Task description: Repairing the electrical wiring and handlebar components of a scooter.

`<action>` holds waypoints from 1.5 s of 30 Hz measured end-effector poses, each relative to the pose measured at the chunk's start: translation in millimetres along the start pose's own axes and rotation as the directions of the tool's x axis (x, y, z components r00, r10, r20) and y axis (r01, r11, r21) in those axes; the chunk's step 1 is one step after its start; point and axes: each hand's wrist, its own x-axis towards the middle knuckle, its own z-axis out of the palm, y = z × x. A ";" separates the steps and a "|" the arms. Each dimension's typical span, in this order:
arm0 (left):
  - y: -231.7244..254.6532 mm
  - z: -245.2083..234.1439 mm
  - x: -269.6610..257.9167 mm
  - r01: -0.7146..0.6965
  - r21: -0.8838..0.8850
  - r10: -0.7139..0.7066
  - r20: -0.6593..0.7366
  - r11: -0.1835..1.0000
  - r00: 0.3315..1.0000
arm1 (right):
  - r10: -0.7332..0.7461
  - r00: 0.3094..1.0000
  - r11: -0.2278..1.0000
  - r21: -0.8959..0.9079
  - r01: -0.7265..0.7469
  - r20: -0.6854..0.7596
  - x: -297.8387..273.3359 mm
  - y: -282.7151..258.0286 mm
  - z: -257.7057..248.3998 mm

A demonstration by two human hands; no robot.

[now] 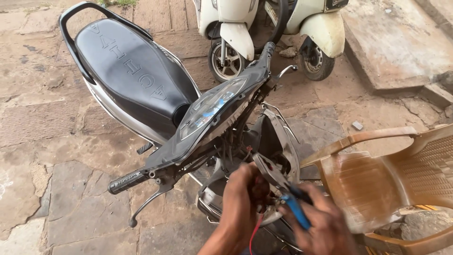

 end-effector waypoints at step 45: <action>26.7 45.2 -16.2 0.051 -0.483 -0.197 -0.257 0.874 0.946 | 0.005 0.971 0.999 0.036 0.003 -0.237 8.9 -46.5 -8.1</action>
